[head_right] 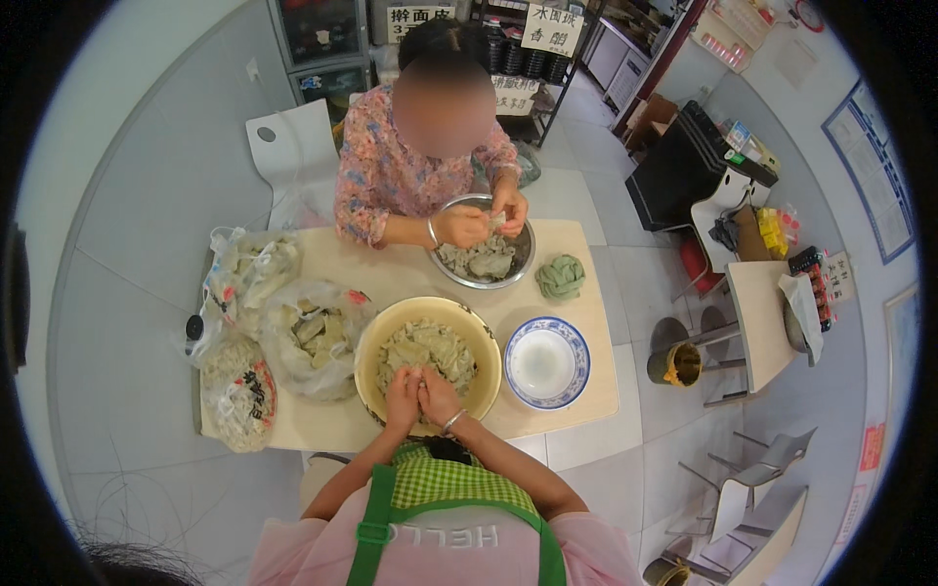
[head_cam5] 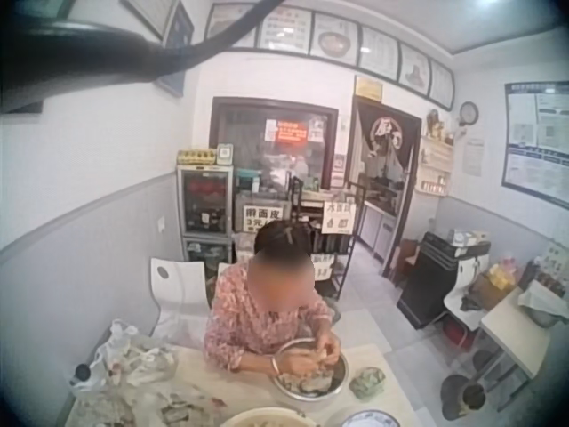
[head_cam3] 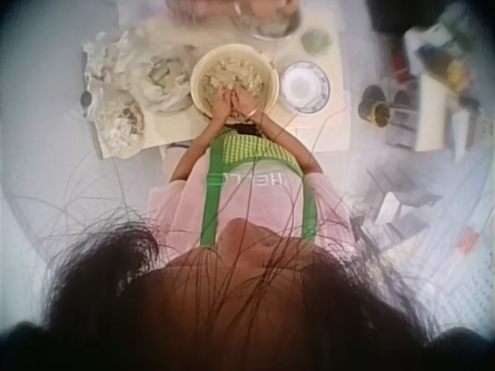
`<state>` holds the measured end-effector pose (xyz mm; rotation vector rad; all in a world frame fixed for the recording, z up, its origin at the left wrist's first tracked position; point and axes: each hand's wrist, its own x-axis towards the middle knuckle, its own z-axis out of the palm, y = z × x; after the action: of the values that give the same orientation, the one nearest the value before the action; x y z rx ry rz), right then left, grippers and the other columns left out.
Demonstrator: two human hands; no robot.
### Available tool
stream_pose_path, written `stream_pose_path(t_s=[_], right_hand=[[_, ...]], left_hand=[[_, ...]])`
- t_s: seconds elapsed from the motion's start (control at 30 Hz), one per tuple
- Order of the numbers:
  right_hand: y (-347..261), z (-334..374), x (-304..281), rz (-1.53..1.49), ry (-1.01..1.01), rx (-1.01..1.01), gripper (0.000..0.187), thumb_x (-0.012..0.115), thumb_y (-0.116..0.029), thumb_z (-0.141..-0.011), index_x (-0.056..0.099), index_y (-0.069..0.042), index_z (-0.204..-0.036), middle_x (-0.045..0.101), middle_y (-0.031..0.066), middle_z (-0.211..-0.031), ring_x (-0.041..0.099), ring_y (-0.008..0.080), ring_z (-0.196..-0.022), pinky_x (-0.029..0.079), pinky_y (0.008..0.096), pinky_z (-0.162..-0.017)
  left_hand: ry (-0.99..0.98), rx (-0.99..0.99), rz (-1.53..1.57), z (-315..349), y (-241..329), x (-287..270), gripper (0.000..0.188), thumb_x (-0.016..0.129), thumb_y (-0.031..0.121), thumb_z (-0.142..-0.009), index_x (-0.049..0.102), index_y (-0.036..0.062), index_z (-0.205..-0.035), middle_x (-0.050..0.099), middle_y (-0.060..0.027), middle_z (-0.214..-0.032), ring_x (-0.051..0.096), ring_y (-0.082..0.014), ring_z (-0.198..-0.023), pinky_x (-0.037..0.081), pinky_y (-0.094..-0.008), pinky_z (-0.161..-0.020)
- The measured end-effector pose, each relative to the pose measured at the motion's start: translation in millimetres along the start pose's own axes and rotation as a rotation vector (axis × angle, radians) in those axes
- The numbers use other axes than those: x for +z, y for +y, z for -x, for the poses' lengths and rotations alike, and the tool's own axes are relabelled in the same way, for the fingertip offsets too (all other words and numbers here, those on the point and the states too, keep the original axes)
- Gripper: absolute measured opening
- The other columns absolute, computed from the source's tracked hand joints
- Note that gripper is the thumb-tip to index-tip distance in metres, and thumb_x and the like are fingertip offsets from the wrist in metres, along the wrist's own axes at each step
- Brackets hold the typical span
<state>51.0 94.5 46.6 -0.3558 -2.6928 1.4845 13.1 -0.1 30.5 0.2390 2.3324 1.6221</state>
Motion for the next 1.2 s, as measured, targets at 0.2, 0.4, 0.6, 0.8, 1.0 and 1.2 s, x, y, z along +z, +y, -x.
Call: stream_pose_path(t_s=[0.2, 0.4, 0.6, 0.8, 1.0, 1.2], right_hand=[[-2.2, -2.2, 1.7, 0.042, 0.029, -0.065, 0.041, 0.048, -0.008, -0.075, 0.043, -0.004, -0.116, 0.057, 0.0222, -0.087, 0.055, 0.0382, -0.075, 0.045, 0.0411, -0.066], [-7.1, -4.8, -6.6, 0.075, -0.036, -0.061, 0.041, 0.048, -0.001, -0.072, 0.048, -0.004, -0.113, 0.058, 0.0212, -0.085, 0.057, 0.0348, -0.074, 0.046, 0.0397, -0.067], [31.2, -11.6, -22.2, 0.098, 0.139, 0.094, 0.035, 0.047, 0.000, -0.073, 0.052, -0.007, -0.107, 0.058, 0.0185, -0.090, 0.057, 0.0333, -0.076, 0.046, 0.0360, -0.067], [10.5, -12.7, -22.3, -0.157, -0.056, -0.141, 0.028, 0.055, -0.005, -0.075, 0.056, -0.008, -0.102, 0.060, 0.0088, -0.082, 0.058, 0.0184, -0.068, 0.046, 0.0288, -0.060], [-15.9, -2.7, -27.2, -0.028, -0.063, 0.030, 0.028, 0.061, -0.008, -0.073, 0.055, -0.008, -0.100, 0.059, 0.0110, -0.079, 0.058, 0.0193, -0.060, 0.045, 0.0298, -0.056], [-2.7, -1.9, -12.9, 0.048, 0.040, -0.122, 0.025, 0.059, -0.009, -0.074, 0.050, -0.007, -0.097, 0.059, 0.0154, -0.080, 0.058, 0.0306, -0.067, 0.045, 0.0359, -0.058]], left_hand=[[0.078, 0.114, -0.187, -0.8, -1.0, -2.3, 0.031, 0.040, 0.028, -0.089, 0.048, 0.0007, -0.076, 0.050, -0.0184, -0.061, 0.050, -0.0366, -0.056, 0.038, -0.0413, -0.051], [0.086, 0.105, -0.205, -0.8, 0.0, -7.3, 0.028, 0.040, 0.026, -0.089, 0.047, 0.0001, -0.082, 0.052, -0.0191, -0.063, 0.051, -0.0365, -0.057, 0.039, -0.0413, -0.052], [-0.005, 0.117, -0.042, 7.4, 11.8, -13.7, 0.032, 0.041, 0.031, -0.089, 0.047, 0.0006, -0.096, 0.054, -0.0140, -0.070, 0.054, -0.0284, -0.063, 0.041, -0.0360, -0.056], [-0.115, -0.348, 0.361, 3.8, -0.2, -3.8, 0.038, 0.042, 0.040, -0.088, 0.046, 0.0028, -0.099, 0.046, -0.0042, -0.078, 0.046, -0.0138, -0.072, 0.041, -0.0301, -0.059], [-0.112, -0.393, 0.335, 0.3, -0.1, -9.9, 0.037, 0.042, 0.038, -0.089, 0.052, 0.0032, -0.094, 0.045, -0.0026, -0.069, 0.043, -0.0127, -0.062, 0.040, -0.0289, -0.056], [-0.003, -0.127, 0.164, 1.1, -18.5, 0.6, 0.033, 0.044, 0.029, -0.087, 0.060, 0.0002, -0.087, 0.053, -0.0081, -0.060, 0.049, -0.0177, -0.054, 0.041, -0.0316, -0.055]])
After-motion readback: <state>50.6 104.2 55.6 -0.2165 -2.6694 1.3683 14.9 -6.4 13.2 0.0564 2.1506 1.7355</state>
